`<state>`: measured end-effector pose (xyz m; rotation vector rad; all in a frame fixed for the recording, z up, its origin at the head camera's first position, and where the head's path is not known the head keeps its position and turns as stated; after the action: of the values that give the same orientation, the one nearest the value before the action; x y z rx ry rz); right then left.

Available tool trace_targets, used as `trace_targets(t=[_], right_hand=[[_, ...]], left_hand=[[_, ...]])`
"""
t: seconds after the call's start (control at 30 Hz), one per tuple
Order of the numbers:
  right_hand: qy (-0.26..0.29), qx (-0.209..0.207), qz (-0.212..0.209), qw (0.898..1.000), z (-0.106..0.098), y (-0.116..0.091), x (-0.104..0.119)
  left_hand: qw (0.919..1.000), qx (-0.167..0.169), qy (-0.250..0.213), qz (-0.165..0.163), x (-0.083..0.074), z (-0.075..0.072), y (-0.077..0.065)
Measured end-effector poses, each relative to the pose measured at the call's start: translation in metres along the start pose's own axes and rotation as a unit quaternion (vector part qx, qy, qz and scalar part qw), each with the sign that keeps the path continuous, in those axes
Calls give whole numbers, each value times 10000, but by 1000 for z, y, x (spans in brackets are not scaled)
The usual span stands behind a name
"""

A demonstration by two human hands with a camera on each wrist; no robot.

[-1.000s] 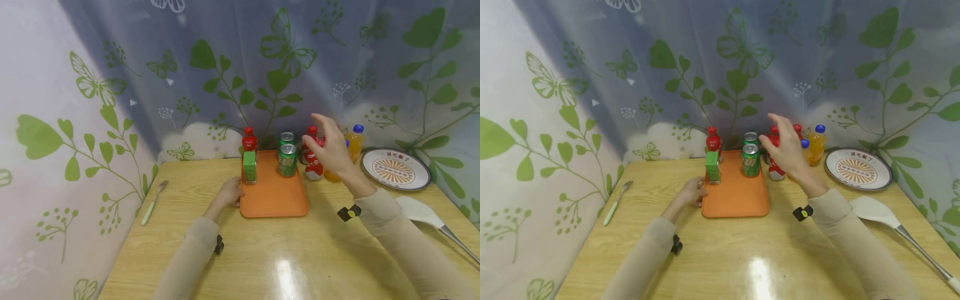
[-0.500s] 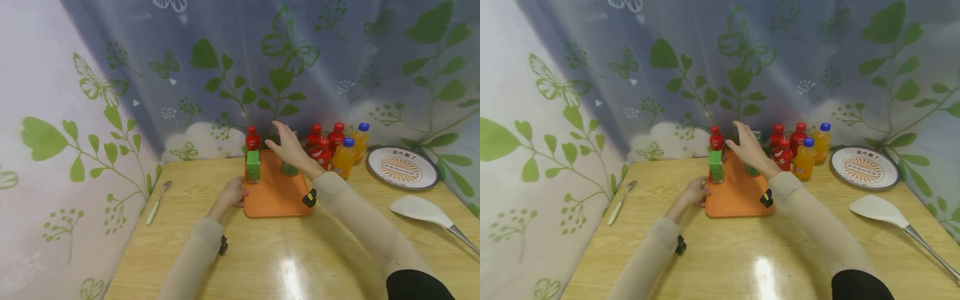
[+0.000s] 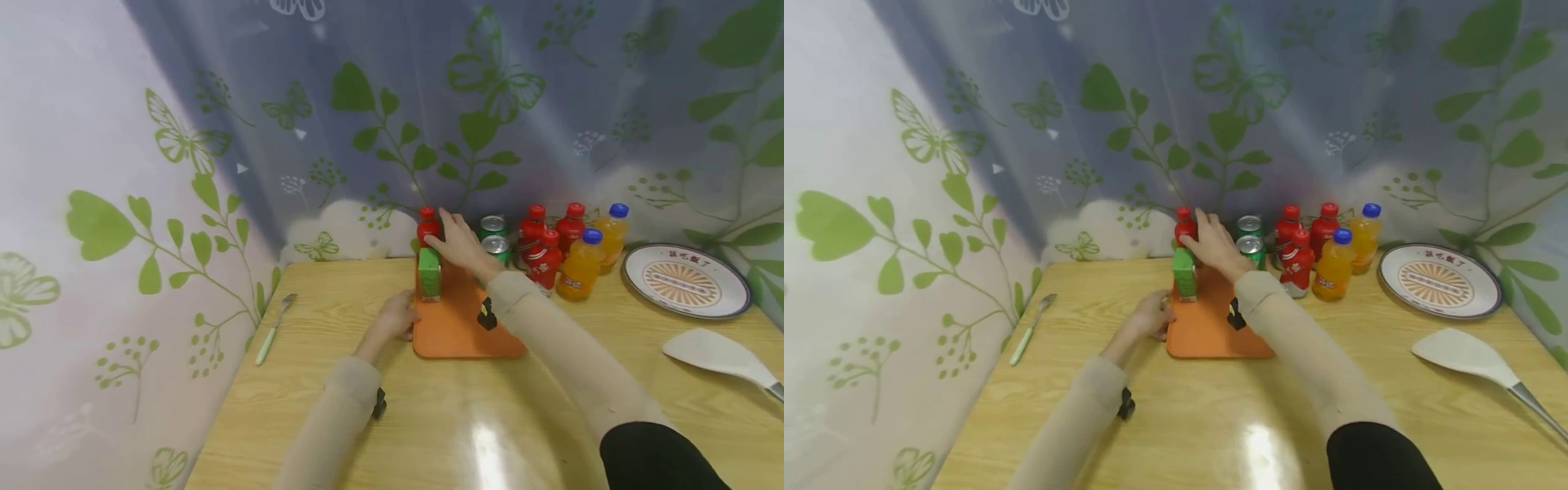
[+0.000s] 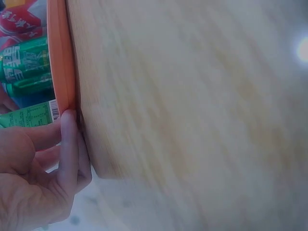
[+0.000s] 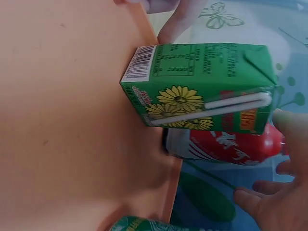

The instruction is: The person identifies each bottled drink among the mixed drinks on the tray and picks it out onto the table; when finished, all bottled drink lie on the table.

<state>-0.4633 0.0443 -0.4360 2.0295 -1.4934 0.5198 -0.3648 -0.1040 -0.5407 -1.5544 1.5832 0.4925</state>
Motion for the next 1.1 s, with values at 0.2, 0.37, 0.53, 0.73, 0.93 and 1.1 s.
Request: trace_targets(t=[0.2,0.37,0.53,0.73,0.93,1.1], right_hand=[[20,165,273,9995,15,10,-7],[29,119,605,9981,17,13,-10],[88,3,777,9969,13,17,-10],[73,-94,839,9964,10,19,-11],[-38,-276,757,9967,6,16,-9],[-5,-568,724,9958,-4,12,-4]], left_hand=[[10000,22,10,-12,-2,2,-4],[10000,-2,80,30,-2,1,-5],[9999,-42,156,32,-2,-2,-2],[10000,-37,83,-6,-3,-1,-2],[9999,-34,93,17,-4,-1,-4],[9999,-20,85,62,-4,-3,-5]])
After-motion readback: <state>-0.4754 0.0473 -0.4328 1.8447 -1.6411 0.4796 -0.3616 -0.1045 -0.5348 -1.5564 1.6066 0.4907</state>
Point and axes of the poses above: each hand's wrist, its own y-axis towards the middle knuckle, its own z-axis out of the palm, x = y × z, the point moved 9 cm from there along y, towards the middle knuckle, and after that the axes turned 1 degree about -x, right-handed, at the moved point
